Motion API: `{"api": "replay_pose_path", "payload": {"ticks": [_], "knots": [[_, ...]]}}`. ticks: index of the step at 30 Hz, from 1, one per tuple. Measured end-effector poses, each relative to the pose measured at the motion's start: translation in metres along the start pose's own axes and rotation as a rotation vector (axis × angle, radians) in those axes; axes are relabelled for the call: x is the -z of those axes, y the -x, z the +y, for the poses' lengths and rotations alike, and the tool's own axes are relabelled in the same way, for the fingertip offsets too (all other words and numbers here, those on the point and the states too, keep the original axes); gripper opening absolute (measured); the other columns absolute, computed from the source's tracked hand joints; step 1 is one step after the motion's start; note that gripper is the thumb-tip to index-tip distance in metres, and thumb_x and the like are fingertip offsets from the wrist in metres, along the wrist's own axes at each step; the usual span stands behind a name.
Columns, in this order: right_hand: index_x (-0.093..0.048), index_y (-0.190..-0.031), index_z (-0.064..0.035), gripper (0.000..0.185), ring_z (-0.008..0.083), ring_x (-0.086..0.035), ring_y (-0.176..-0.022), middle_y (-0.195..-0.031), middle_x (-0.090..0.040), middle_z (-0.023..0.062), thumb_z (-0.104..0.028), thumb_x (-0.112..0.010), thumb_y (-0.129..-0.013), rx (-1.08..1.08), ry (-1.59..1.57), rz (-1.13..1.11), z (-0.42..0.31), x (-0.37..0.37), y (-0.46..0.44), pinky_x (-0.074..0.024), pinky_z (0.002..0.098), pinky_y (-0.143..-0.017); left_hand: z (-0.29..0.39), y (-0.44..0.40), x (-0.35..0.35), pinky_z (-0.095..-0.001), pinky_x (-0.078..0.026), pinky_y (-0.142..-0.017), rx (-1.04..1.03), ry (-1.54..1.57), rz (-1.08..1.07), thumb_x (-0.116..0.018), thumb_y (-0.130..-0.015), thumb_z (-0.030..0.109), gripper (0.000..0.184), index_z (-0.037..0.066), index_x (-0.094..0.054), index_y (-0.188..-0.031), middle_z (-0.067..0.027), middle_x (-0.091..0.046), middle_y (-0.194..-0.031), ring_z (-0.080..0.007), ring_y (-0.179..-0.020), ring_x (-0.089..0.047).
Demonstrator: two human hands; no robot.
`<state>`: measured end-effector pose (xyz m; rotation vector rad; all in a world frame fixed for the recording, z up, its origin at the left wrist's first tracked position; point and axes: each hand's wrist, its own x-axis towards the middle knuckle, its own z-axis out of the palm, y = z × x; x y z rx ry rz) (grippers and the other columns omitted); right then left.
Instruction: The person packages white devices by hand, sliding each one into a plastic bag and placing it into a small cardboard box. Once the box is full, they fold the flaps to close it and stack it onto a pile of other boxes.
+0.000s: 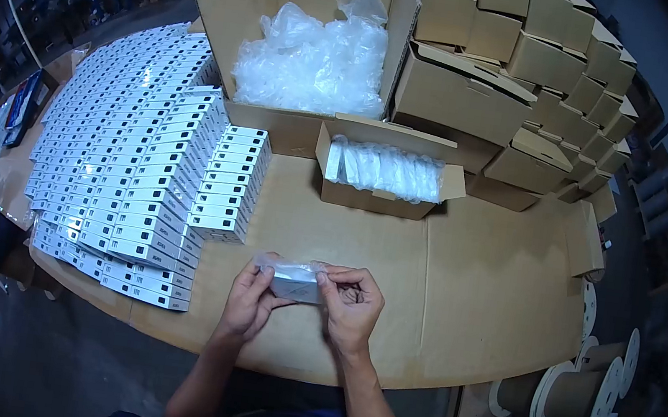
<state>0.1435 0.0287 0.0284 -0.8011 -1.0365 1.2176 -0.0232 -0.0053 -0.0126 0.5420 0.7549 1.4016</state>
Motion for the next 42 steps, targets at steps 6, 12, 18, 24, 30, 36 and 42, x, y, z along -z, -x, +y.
{"api": "replay_pose_path", "payload": {"ticks": [6,12,18,24,30,36,42], "knots": [[-0.065,-0.107,0.0045,0.012,0.0166,-0.071,-0.098,-0.106,-0.074,0.0151,0.007,-0.069,-0.096,-0.079,0.111,-0.007,0.001,0.004,-0.001,-0.0565,0.0277,-0.089,0.000,-0.003,-0.004,-0.0500,-0.061,-0.096,-0.013,-0.015,0.107,-0.048,-0.112,0.025,0.028,0.001,-0.057,-0.123,-0.0137,-0.065,-0.120,-0.0266,-0.112,-0.069],[-0.079,-0.099,0.0010,0.026,0.0218,-0.073,-0.100,-0.107,-0.075,0.0178,0.014,-0.060,-0.086,0.087,0.420,-0.147,-0.001,0.006,-0.003,-0.0571,0.0292,-0.086,0.004,-0.006,-0.005,-0.0480,-0.064,-0.089,0.011,0.001,0.154,-0.049,-0.111,0.025,0.027,0.001,-0.057,-0.122,-0.0148,-0.068,-0.117,-0.0263,-0.107,-0.072],[-0.078,-0.106,0.0000,0.026,0.0295,-0.075,-0.101,-0.108,-0.076,0.0182,0.002,-0.080,-0.080,0.254,0.633,-0.325,-0.011,0.001,-0.010,-0.0595,0.0348,-0.087,0.003,-0.006,-0.006,-0.0492,-0.064,-0.089,-0.024,0.003,0.160,-0.046,-0.112,0.026,0.029,0.001,-0.056,-0.121,-0.0166,-0.068,-0.116,-0.0287,-0.104,-0.073],[-0.075,-0.107,0.0013,0.028,0.0273,-0.075,-0.092,-0.102,-0.076,0.0158,-0.006,-0.084,-0.081,0.096,0.681,-0.444,-0.020,0.000,-0.017,-0.0583,0.0349,-0.082,0.011,-0.003,-0.005,-0.0441,-0.063,-0.089,0.057,0.066,0.177,-0.042,-0.113,0.026,0.028,0.002,-0.054,-0.119,-0.0138,-0.064,-0.116,-0.0248,-0.104,-0.071],[-0.073,-0.105,0.0031,0.025,0.0270,-0.074,-0.095,-0.103,-0.076,0.0150,-0.005,-0.082,-0.083,-0.017,0.589,-0.456,-0.022,0.011,-0.023,-0.0564,0.0360,-0.086,0.029,0.008,-0.012,-0.0446,-0.063,-0.096,-0.016,-0.095,-0.007,-0.043,-0.111,0.013,0.033,-0.004,-0.047,-0.139,-0.0181,-0.048,-0.141,-0.0299,-0.124,-0.062],[-0.075,-0.109,0.0018,0.030,0.0321,-0.066,-0.121,-0.127,-0.069,0.0179,-0.006,-0.083,-0.081,0.110,0.659,-0.514,-0.028,0.018,-0.025,-0.0523,0.0407,-0.102,0.035,0.003,-0.002,-0.0356,-0.060,-0.102,-0.031,-0.402,-0.222,-0.057,-0.102,-0.004,0.026,-0.008,-0.059,-0.127,-0.0166,-0.037,-0.153,-0.0253,-0.133,-0.054],[-0.075,-0.115,-0.0043,0.035,0.0351,-0.059,-0.123,-0.130,-0.067,0.0124,-0.012,-0.083,-0.081,0.384,1.016,-0.691,-0.058,0.016,-0.042,-0.0525,0.0430,-0.101,0.040,-0.005,-0.003,-0.0319,-0.062,-0.097,-0.020,-0.521,-0.238,-0.058,-0.103,0.000,0.024,-0.009,-0.061,-0.125,-0.0168,-0.038,-0.155,-0.0234,-0.129,-0.057]]}}
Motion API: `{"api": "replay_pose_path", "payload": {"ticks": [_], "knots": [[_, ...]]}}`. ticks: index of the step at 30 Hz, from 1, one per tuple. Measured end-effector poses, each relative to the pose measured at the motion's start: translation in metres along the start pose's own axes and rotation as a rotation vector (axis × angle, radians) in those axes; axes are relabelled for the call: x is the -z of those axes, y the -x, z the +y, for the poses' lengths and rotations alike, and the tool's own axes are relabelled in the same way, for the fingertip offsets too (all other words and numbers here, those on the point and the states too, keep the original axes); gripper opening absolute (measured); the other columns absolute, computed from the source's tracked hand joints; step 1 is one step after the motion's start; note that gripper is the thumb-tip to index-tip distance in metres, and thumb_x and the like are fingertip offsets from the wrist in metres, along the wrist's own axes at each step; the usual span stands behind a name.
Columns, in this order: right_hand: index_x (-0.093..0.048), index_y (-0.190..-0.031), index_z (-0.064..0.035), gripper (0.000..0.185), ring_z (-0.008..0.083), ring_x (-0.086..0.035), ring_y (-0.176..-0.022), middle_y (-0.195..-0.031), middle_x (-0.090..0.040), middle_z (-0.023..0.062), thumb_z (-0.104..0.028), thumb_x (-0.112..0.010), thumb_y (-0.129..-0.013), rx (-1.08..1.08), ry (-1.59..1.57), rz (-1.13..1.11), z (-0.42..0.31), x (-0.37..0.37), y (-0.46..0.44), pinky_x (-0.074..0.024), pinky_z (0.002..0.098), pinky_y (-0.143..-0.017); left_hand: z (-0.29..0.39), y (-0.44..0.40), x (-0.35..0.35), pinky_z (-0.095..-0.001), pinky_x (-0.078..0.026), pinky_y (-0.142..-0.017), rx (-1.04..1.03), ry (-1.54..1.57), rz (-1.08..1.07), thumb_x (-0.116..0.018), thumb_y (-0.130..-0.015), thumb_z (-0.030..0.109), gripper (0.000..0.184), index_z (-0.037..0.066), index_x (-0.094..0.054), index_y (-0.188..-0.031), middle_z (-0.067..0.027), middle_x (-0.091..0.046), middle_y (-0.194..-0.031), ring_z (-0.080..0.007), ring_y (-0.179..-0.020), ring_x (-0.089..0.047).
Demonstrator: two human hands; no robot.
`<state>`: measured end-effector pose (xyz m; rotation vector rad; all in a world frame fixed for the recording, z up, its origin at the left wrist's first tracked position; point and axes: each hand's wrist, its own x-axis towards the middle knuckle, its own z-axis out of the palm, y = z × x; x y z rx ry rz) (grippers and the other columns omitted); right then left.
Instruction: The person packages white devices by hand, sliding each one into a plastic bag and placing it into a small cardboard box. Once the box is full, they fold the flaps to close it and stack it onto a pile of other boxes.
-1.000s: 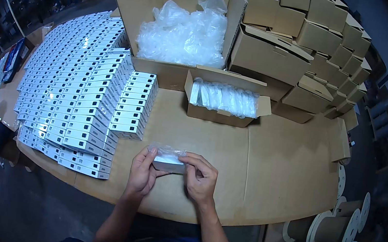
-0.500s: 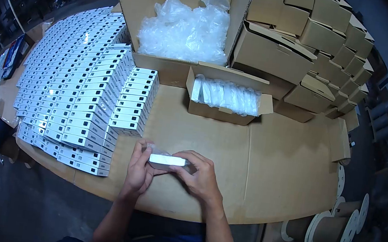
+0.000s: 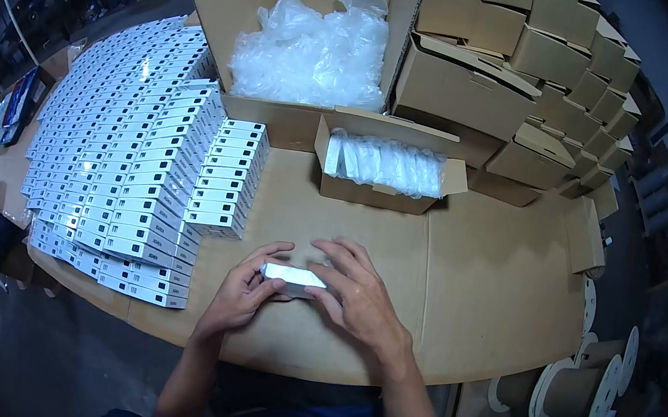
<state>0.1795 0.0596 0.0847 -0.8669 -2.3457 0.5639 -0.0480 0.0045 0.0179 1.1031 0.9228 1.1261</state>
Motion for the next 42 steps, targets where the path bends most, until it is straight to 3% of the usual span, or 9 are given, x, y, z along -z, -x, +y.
{"api": "replay_pose_path", "payload": {"ticks": [6,11,14,16,19,24,31,36,42], "knots": [[-0.072,-0.116,-0.0070,0.032,0.0280,-0.067,-0.085,-0.097,-0.071,0.0084,-0.012,-0.079,-0.085,0.069,0.029,-0.085,0.009,0.020,-0.014,-0.0566,0.0402,-0.078,0.019,-0.020,0.001,-0.0319,-0.062,-0.095,0.006,-0.071,-0.043,-0.058,-0.104,0.004,0.025,-0.008,-0.061,-0.126,-0.0152,-0.040,-0.154,-0.0213,-0.125,-0.060],[-0.072,-0.109,-0.0059,0.024,0.0309,-0.068,-0.079,-0.093,-0.068,0.0118,-0.009,-0.078,-0.086,0.082,-0.010,-0.085,0.023,0.038,-0.030,-0.0565,0.0407,-0.070,0.033,-0.050,0.000,-0.0324,-0.064,-0.089,-0.006,-0.076,-0.061,-0.053,-0.107,0.009,0.032,-0.006,-0.054,-0.136,-0.0154,-0.042,-0.153,-0.0200,-0.121,-0.061],[-0.070,-0.106,-0.0016,0.023,0.0295,-0.069,-0.079,-0.091,-0.066,0.0134,-0.003,-0.079,-0.085,0.063,-0.120,0.036,0.035,0.047,-0.045,-0.0552,0.0392,-0.069,0.044,-0.071,-0.006,-0.0313,-0.063,-0.080,-0.100,-0.150,0.125,-0.049,-0.110,0.020,0.049,-0.001,-0.037,-0.153,-0.0178,-0.040,-0.154,-0.0216,-0.114,-0.063],[-0.070,-0.102,0.0003,0.021,0.0225,-0.068,-0.072,-0.086,-0.067,0.0115,-0.001,-0.081,-0.083,0.013,-0.121,0.216,0.052,0.046,-0.054,-0.0557,0.0339,-0.062,0.066,-0.083,-0.009,-0.0399,-0.059,-0.092,-0.186,-0.382,0.260,-0.050,-0.108,0.020,0.055,0.005,-0.033,-0.158,-0.0218,-0.038,-0.154,-0.0288,-0.121,-0.060],[-0.070,-0.097,0.0012,0.019,0.0151,-0.066,-0.065,-0.082,-0.066,0.0097,0.000,-0.081,-0.083,-0.084,-0.080,0.468,0.070,0.039,-0.071,-0.0536,0.0267,-0.056,0.067,-0.107,0.004,-0.0565,-0.043,-0.112,-0.382,-1.320,0.427,-0.055,-0.104,0.016,0.060,0.015,-0.034,-0.160,-0.0216,-0.037,-0.156,-0.0372,-0.136,-0.048],[-0.069,-0.107,0.0010,0.025,0.0166,-0.064,-0.063,-0.085,-0.065,0.0101,-0.001,-0.080,-0.085,-0.004,0.057,0.636,0.073,0.021,-0.097,-0.0544,0.0295,-0.053,0.069,-0.135,0.021,-0.0749,-0.013,-0.120,-0.383,-1.688,0.391,-0.069,-0.093,0.018,0.075,0.039,-0.039,-0.159,-0.0129,-0.038,-0.159,-0.0434,-0.145,-0.036],[-0.068,-0.120,0.0028,0.035,0.0214,-0.063,-0.057,-0.085,-0.062,0.0128,0.000,-0.077,-0.087,-0.051,0.180,0.669,0.077,-0.015,-0.100,-0.0542,0.0355,-0.052,0.057,-0.142,0.034,-0.0752,-0.010,-0.120,-0.343,-1.658,0.343,-0.068,-0.094,0.022,0.070,0.032,-0.041,-0.158,-0.0119,-0.045,-0.154,-0.0437,-0.144,-0.040],[-0.066,-0.125,0.0022,0.038,0.0321,-0.066,-0.061,-0.089,-0.063,0.0162,-0.004,-0.074,-0.089,-0.085,0.287,0.589,0.077,-0.017,-0.102,-0.0557,0.0433,-0.056,0.051,-0.141,0.042,-0.0749,-0.009,-0.120,-0.361,-1.620,0.298,-0.070,-0.094,0.023,0.061,0.013,-0.050,-0.150,-0.0086,-0.052,-0.149,-0.0387,-0.139,-0.047],[-0.060,-0.128,0.0031,0.038,0.0403,-0.071,-0.071,-0.096,-0.064,0.0198,-0.008,-0.068,-0.093,-0.161,0.424,0.405,0.066,-0.016,-0.122,-0.0608,0.0469,-0.060,0.052,-0.145,0.035,-0.0741,-0.006,-0.121,-0.349,-1.592,0.284,-0.070,-0.094,0.024,0.057,0.011,-0.053,-0.147,-0.0079,-0.061,-0.139,-0.0343,-0.135,-0.051]]}}
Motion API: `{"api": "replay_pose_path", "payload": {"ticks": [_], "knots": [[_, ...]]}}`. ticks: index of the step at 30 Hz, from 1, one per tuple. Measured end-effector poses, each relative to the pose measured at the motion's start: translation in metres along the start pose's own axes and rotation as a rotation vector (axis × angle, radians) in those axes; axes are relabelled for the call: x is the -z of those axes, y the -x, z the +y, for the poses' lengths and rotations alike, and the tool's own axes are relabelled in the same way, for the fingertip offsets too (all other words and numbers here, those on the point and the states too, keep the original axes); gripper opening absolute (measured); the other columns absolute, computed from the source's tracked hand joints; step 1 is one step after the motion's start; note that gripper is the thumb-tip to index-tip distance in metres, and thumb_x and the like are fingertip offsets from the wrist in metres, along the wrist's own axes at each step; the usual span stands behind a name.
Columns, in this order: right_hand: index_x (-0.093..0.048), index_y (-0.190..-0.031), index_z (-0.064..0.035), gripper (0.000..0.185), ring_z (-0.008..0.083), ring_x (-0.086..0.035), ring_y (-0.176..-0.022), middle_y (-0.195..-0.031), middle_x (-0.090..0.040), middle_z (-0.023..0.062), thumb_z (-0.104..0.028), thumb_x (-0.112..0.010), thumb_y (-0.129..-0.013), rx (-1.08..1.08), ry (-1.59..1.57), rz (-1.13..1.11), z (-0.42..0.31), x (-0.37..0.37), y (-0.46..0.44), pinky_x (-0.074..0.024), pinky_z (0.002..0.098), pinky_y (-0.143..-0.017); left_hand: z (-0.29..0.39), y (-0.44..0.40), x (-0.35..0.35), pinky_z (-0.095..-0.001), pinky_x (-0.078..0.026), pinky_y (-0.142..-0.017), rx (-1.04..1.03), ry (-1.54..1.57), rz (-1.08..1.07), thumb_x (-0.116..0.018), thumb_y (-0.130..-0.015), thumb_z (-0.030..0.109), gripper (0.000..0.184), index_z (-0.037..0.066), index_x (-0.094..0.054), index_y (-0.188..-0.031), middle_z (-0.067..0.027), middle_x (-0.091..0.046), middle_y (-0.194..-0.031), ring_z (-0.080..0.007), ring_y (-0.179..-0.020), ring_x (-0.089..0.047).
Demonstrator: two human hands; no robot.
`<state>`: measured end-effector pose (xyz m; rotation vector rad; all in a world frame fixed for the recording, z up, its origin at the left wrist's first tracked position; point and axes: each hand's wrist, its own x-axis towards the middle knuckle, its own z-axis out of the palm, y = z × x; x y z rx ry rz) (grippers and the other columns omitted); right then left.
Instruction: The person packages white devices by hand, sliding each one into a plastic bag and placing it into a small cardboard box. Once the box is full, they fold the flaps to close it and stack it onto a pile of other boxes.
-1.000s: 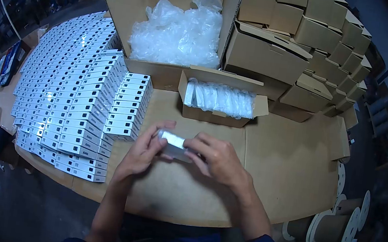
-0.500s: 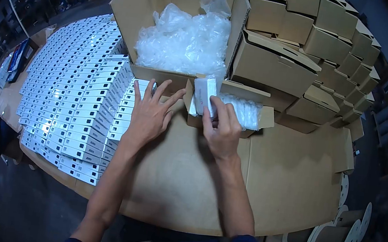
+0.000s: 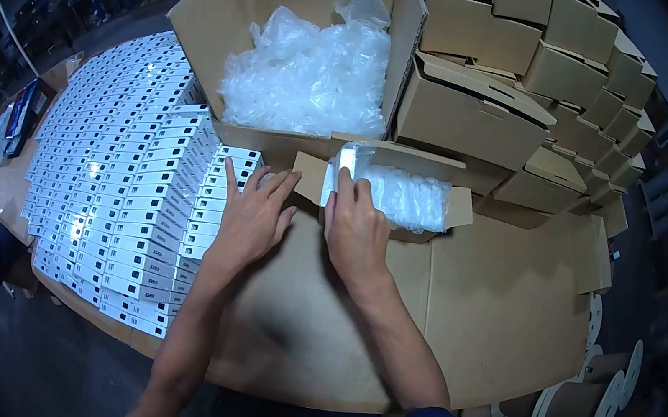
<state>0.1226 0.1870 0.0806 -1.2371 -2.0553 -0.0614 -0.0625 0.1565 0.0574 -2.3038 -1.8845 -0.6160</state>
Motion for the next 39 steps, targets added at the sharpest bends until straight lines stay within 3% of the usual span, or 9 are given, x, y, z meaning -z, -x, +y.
{"api": "replay_pose_path", "payload": {"ticks": [7,11,12,27,29,30,32,34,39], "knots": [[-0.060,-0.128,0.0063,0.041,0.0393,-0.074,-0.076,-0.102,-0.068,0.0209,-0.013,-0.068,-0.093,-0.093,0.087,-0.212,0.009,-0.016,-0.012,-0.0587,0.0466,-0.056,0.003,-0.007,0.010,-0.0759,-0.004,-0.120,-0.029,-0.042,-0.019,-0.072,-0.091,0.024,0.061,0.013,-0.053,-0.148,-0.0053,-0.059,-0.142,-0.0319,-0.141,-0.046],[-0.052,-0.144,0.0020,0.063,0.0389,-0.049,-0.137,-0.136,-0.057,0.0209,-0.026,-0.073,-0.092,-0.047,0.128,-0.200,0.013,-0.013,0.009,-0.0451,0.0609,-0.104,0.008,-0.011,0.014,-0.0779,-0.004,-0.118,-0.037,-0.077,-0.049,-0.072,-0.091,0.028,0.067,0.024,-0.048,-0.153,-0.0046,-0.042,-0.160,-0.0352,-0.150,-0.034],[-0.044,-0.153,0.0011,0.074,0.0389,-0.030,-0.151,-0.158,-0.040,0.0191,-0.033,-0.071,-0.093,-0.045,0.101,-0.229,0.022,-0.022,0.021,-0.0215,0.0691,-0.118,0.007,-0.011,0.012,-0.0779,-0.004,-0.118,-0.042,-0.084,-0.027,-0.073,-0.091,0.029,0.070,0.025,-0.046,-0.155,-0.0048,-0.038,-0.163,-0.0356,-0.151,-0.032],[-0.037,-0.157,0.0013,0.088,0.0403,-0.015,-0.158,-0.166,-0.032,0.0185,-0.047,-0.071,-0.091,0.023,0.036,-0.325,0.028,-0.010,0.036,-0.0042,0.0744,-0.120,0.016,-0.007,0.002,-0.0733,-0.008,-0.121,-0.006,0.127,-0.064,-0.074,-0.090,0.028,0.092,0.008,-0.023,-0.164,-0.0112,-0.032,-0.167,-0.0399,-0.154,-0.027],[-0.050,-0.141,0.0005,0.067,0.0374,-0.047,-0.134,-0.139,-0.055,0.0195,-0.029,-0.077,-0.088,-0.075,-0.071,0.050,0.034,0.014,0.057,-0.0280,0.0603,-0.116,0.026,-0.009,0.008,-0.0737,-0.008,-0.120,0.079,0.279,-0.037,-0.074,-0.091,0.027,0.093,0.008,-0.021,-0.165,-0.0126,-0.031,-0.167,-0.0410,-0.153,-0.028],[-0.054,-0.133,0.0005,0.057,0.0334,-0.057,-0.120,-0.126,-0.061,0.0178,-0.024,-0.078,-0.088,-0.190,-0.203,0.266,0.048,0.017,0.071,-0.0395,0.0532,-0.110,0.031,-0.009,0.002,-0.0652,-0.027,-0.118,0.106,0.309,0.113,-0.074,-0.093,0.024,0.078,0.001,-0.034,-0.157,-0.0205,-0.045,-0.155,-0.0389,-0.142,-0.046],[-0.058,-0.118,0.0006,0.038,0.0212,-0.059,-0.097,-0.108,-0.062,0.0105,-0.021,-0.076,-0.092,-0.750,-0.475,0.529,0.077,0.016,0.082,-0.0485,0.0372,-0.089,0.037,-0.007,-0.011,-0.0555,-0.039,-0.110,0.323,0.614,0.137,-0.075,-0.094,0.024,0.064,-0.002,-0.044,-0.144,-0.0220,-0.053,-0.141,-0.0341,-0.128,-0.056],[-0.059,-0.114,0.0013,0.033,0.0150,-0.060,-0.092,-0.104,-0.065,0.0073,-0.026,-0.072,-0.099,-0.918,-0.608,0.595,0.126,0.006,0.086,-0.0478,0.0278,-0.081,0.036,-0.008,-0.039,-0.0406,-0.055,-0.086,0.389,0.691,0.282,-0.076,-0.095,0.025,0.041,-0.004,-0.054,-0.116,-0.0189,-0.065,-0.108,-0.0258,-0.095,-0.067],[-0.062,-0.110,0.0042,0.039,0.0154,-0.063,-0.080,-0.092,-0.068,0.0060,-0.035,-0.057,-0.108,-0.934,-0.795,0.110,0.181,0.023,0.052,-0.0532,0.0299,-0.073,0.036,-0.029,-0.054,-0.0376,-0.056,-0.067,0.397,0.697,0.289,-0.071,-0.097,0.021,0.031,-0.004,-0.055,-0.104,-0.0192,-0.069,-0.087,-0.0265,-0.076,-0.072]]}}
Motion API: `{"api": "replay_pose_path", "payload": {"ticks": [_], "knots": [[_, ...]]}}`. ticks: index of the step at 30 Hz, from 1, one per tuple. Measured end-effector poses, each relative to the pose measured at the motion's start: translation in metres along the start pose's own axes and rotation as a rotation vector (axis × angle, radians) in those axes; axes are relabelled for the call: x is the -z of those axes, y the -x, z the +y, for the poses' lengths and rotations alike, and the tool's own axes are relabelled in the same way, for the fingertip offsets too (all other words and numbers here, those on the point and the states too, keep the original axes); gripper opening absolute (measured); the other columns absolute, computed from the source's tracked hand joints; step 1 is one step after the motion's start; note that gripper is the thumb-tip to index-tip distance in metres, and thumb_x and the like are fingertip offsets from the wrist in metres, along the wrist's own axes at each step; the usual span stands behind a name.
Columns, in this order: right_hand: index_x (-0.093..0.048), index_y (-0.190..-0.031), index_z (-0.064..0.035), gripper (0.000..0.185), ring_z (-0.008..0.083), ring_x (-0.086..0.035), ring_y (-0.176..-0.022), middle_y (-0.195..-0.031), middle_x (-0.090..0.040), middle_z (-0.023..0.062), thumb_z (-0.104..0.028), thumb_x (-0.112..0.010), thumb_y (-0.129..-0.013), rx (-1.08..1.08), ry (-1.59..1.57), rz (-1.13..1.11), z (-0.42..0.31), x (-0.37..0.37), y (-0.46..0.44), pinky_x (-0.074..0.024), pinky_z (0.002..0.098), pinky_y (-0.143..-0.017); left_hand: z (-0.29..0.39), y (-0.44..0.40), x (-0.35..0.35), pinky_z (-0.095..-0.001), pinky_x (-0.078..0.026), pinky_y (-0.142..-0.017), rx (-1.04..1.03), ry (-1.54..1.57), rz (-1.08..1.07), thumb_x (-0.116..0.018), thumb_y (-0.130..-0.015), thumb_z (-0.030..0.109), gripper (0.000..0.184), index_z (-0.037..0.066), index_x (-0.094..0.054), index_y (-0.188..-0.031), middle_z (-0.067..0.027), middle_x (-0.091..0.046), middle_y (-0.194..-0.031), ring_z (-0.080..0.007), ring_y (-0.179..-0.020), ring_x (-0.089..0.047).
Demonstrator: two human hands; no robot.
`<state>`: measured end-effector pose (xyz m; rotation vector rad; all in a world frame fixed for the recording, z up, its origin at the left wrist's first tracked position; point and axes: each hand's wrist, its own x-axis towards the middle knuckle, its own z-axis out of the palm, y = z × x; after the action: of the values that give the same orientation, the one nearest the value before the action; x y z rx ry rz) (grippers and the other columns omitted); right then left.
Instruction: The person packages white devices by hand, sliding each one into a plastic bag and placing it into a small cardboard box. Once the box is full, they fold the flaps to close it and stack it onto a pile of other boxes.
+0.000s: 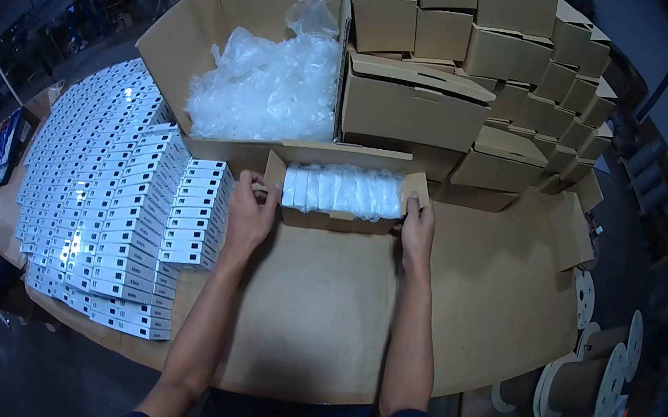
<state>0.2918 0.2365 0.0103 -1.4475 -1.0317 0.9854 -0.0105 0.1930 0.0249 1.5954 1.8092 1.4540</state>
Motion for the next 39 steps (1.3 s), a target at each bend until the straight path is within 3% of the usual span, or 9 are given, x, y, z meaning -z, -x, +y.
{"api": "replay_pose_path", "payload": {"ticks": [6,9,12,16,20,27,33,35,39], "knots": [[-0.070,-0.104,0.0070,0.045,0.0197,-0.069,-0.076,-0.091,-0.073,0.0114,-0.033,-0.050,-0.109,0.026,0.188,-0.094,-0.009,0.009,0.006,-0.0589,0.0342,-0.068,0.026,0.009,0.008,-0.0372,-0.058,-0.056,0.180,0.152,-0.026,-0.067,-0.096,0.009,0.023,-0.004,-0.051,-0.105,-0.0217,-0.072,-0.088,-0.0271,-0.067,-0.074],[-0.070,-0.093,0.0077,0.044,0.0204,-0.069,-0.068,-0.077,-0.070,0.0149,-0.029,-0.050,-0.107,0.103,0.310,-0.142,-0.003,0.026,0.030,-0.0572,0.0373,-0.064,-0.004,0.036,0.023,-0.0346,-0.059,-0.054,0.010,0.081,-0.040,-0.069,-0.094,0.005,0.039,0.000,-0.044,-0.123,-0.0207,-0.072,-0.088,-0.0235,-0.065,-0.074],[-0.067,-0.088,0.0082,0.046,0.0188,-0.066,-0.064,-0.072,-0.068,0.0138,-0.030,-0.050,-0.108,0.089,0.401,-0.168,-0.003,0.049,0.072,-0.0535,0.0378,-0.060,0.026,0.050,0.070,-0.0321,-0.060,-0.065,0.323,0.260,-0.334,-0.073,-0.090,0.006,0.073,0.009,-0.034,-0.151,-0.0228,-0.071,-0.103,-0.0239,-0.076,-0.073],[-0.066,-0.087,0.0075,0.044,0.0159,-0.061,-0.060,-0.071,-0.067,0.0095,-0.028,-0.052,-0.108,0.037,0.280,-0.233,-0.008,0.070,0.120,-0.0506,0.0361,-0.058,0.053,0.030,0.097,-0.0350,-0.056,-0.084,-0.257,-0.141,-0.525,-0.078,-0.089,0.021,0.037,-0.001,-0.069,-0.118,-0.0121,-0.071,-0.102,-0.0207,-0.091,-0.068],[-0.069,-0.091,0.0089,0.039,0.0145,-0.065,-0.061,-0.073,-0.069,0.0090,-0.023,-0.054,-0.108,0.035,0.190,-0.211,-0.005,0.081,0.146,-0.0537,0.0339,-0.056,0.041,-0.018,0.070,-0.0333,-0.057,-0.084,0.195,-0.077,-0.934,-0.075,-0.096,0.027,0.036,0.000,-0.072,-0.119,-0.0081,-0.076,-0.106,-0.0168,-0.092,-0.071],[-0.069,-0.094,0.0092,0.041,0.0202,-0.070,-0.060,-0.072,-0.070,0.0130,-0.024,-0.050,-0.109,0.045,0.216,0.066,0.005,0.063,0.189,-0.0588,0.0335,-0.054,-0.057,0.058,-0.005,-0.0383,-0.039,-0.116,0.577,0.769,-0.494,-0.076,-0.095,0.031,0.089,-0.004,-0.026,-0.160,-0.0279,-0.036,-0.159,-0.0339,-0.144,-0.043],[-0.067,-0.100,0.0096,0.041,0.0192,-0.069,-0.060,-0.079,-0.071,0.0142,-0.026,-0.050,-0.110,-0.003,0.198,0.070,-0.004,0.050,0.195,-0.0565,0.0342,-0.053,-0.033,0.078,0.005,-0.0400,-0.039,-0.117,0.451,0.860,-0.347,-0.058,-0.100,0.060,0.097,0.002,-0.015,-0.165,-0.0273,-0.035,-0.160,-0.0343,-0.145,-0.042],[-0.066,-0.108,0.0095,0.039,0.0227,-0.072,-0.076,-0.090,-0.071,0.0168,-0.025,-0.047,-0.111,-0.041,0.165,-0.083,0.009,0.052,0.192,-0.0593,0.0355,-0.068,0.004,0.090,0.026,-0.0415,-0.036,-0.120,0.430,0.993,-0.361,-0.038,-0.092,0.087,0.116,0.006,-0.002,-0.167,-0.0267,-0.031,-0.162,-0.0337,-0.147,-0.041],[-0.051,-0.136,0.0084,0.068,0.0318,-0.058,-0.122,-0.130,-0.059,0.0220,-0.035,-0.076,-0.090,0.236,0.351,-0.348,0.014,0.061,0.185,-0.0444,0.0391,-0.106,-0.005,0.124,0.061,-0.0428,-0.032,-0.123,0.020,0.896,-0.500,-0.075,-0.080,0.068,0.133,0.005,0.004,-0.166,-0.0273,-0.027,-0.165,-0.0360,-0.149,-0.038]]}}
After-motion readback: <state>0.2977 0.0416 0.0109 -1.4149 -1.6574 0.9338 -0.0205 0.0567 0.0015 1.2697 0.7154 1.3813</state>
